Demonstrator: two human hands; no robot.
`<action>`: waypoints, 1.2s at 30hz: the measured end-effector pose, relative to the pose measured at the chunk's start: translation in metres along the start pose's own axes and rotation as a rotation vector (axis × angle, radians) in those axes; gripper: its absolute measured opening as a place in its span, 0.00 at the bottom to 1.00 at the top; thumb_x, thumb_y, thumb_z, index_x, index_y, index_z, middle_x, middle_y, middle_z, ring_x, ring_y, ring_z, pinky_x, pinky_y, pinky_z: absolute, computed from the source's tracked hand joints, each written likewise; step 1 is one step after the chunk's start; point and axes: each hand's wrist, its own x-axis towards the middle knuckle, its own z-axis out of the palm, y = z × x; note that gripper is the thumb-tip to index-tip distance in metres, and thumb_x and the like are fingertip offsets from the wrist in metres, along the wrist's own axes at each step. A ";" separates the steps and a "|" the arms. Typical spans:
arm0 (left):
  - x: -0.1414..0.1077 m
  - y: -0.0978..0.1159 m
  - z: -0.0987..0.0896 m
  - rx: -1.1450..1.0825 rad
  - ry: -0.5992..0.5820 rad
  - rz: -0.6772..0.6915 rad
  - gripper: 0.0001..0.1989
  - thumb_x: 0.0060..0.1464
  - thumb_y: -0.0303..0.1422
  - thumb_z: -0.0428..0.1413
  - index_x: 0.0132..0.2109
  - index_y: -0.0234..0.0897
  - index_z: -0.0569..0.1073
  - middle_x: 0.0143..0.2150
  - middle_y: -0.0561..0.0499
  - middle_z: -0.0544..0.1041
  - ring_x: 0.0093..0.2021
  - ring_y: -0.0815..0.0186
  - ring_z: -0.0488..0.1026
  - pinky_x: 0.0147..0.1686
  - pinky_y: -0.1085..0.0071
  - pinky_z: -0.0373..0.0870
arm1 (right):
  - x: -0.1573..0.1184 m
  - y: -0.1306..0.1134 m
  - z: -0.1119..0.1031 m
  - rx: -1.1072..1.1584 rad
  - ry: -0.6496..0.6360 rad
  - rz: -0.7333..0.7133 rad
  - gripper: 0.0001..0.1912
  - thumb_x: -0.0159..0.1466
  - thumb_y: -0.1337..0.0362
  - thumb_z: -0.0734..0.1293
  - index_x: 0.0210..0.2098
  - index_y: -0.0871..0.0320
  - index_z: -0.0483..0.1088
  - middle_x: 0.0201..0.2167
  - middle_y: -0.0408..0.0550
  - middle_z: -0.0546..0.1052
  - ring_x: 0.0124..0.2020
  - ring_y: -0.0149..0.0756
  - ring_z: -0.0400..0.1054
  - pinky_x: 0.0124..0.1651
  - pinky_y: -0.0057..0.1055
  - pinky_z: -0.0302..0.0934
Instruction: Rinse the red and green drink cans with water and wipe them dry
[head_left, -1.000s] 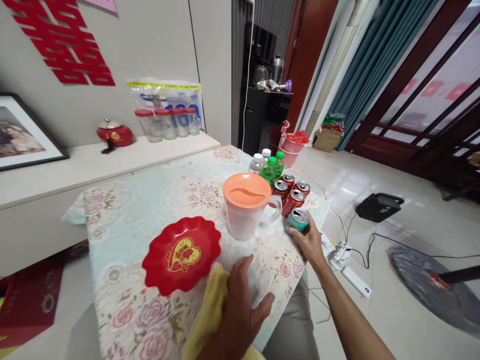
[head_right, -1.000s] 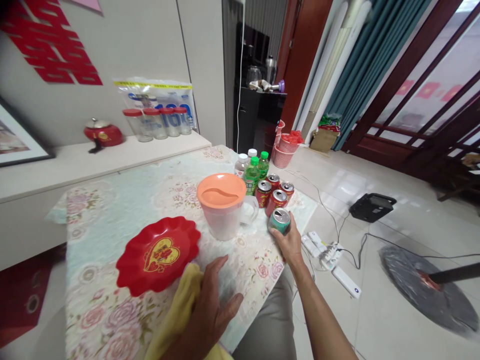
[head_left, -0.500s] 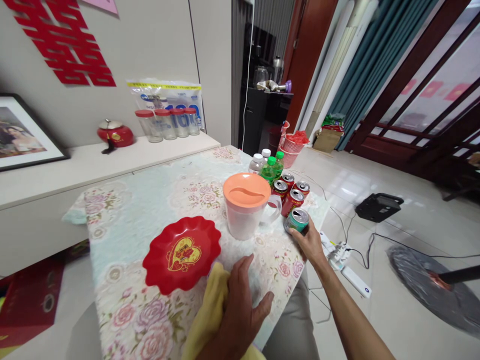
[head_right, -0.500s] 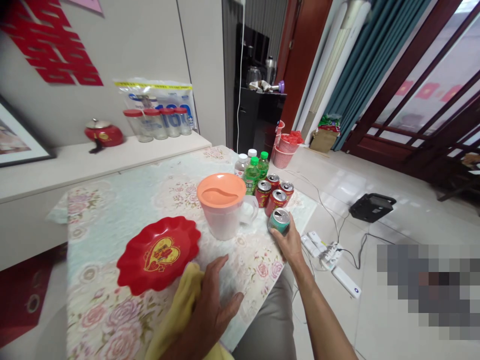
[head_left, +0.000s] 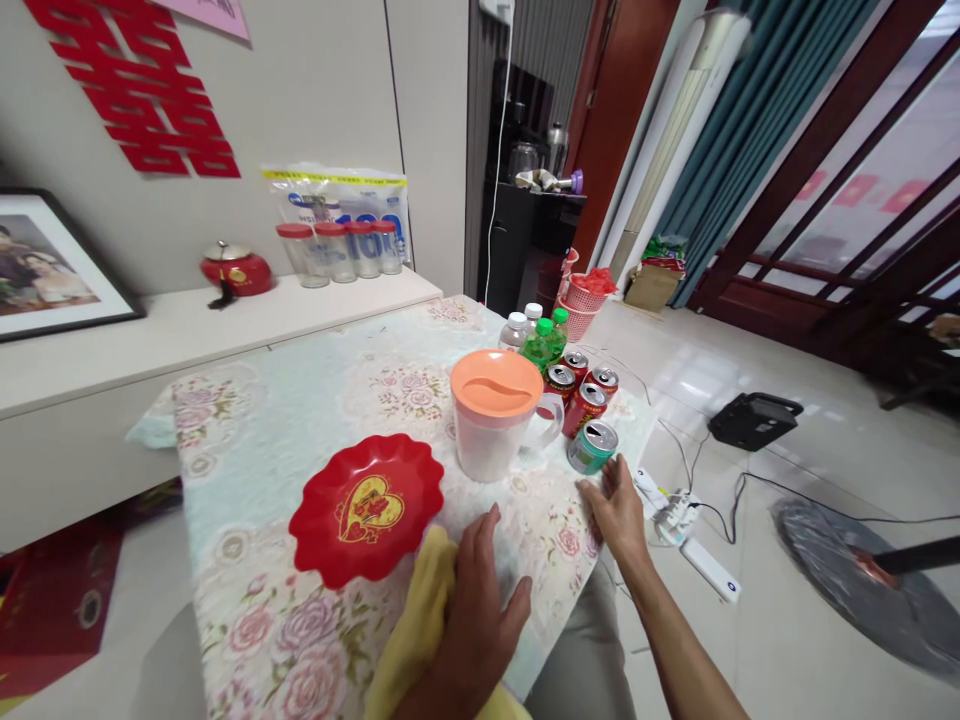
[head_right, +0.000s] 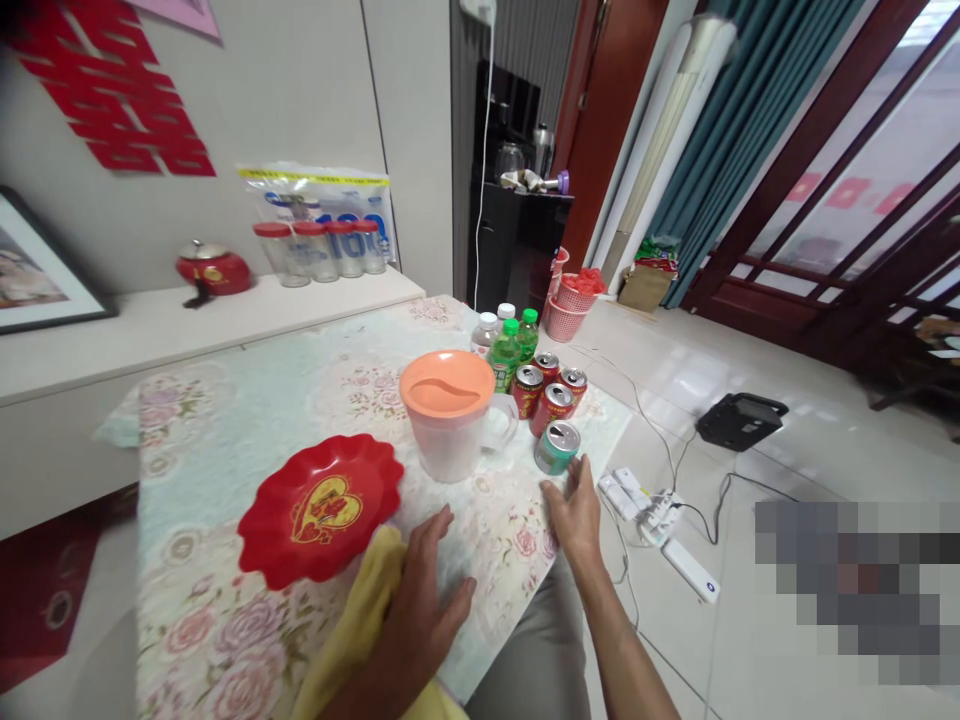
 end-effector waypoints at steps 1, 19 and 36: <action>0.002 0.000 -0.002 -0.028 -0.003 -0.026 0.31 0.61 0.31 0.53 0.70 0.31 0.62 0.67 0.31 0.71 0.67 0.44 0.72 0.64 0.44 0.74 | -0.009 0.000 0.001 0.041 0.006 0.031 0.31 0.70 0.53 0.71 0.68 0.56 0.65 0.67 0.57 0.69 0.65 0.52 0.68 0.66 0.59 0.64; 0.018 0.024 -0.121 -0.619 0.030 -0.600 0.46 0.53 0.47 0.67 0.73 0.34 0.62 0.27 0.61 0.71 0.29 0.65 0.71 0.34 0.69 0.73 | -0.149 -0.091 0.063 0.386 -0.472 0.241 0.35 0.64 0.40 0.72 0.62 0.57 0.75 0.52 0.58 0.81 0.47 0.45 0.78 0.54 0.47 0.73; 0.003 0.031 -0.171 0.248 0.109 -0.277 0.40 0.67 0.40 0.49 0.79 0.39 0.44 0.26 0.58 0.69 0.28 0.58 0.73 0.31 0.65 0.70 | -0.151 -0.181 0.066 -0.144 -0.463 -0.682 0.44 0.70 0.70 0.56 0.81 0.51 0.34 0.22 0.35 0.65 0.16 0.34 0.60 0.20 0.28 0.56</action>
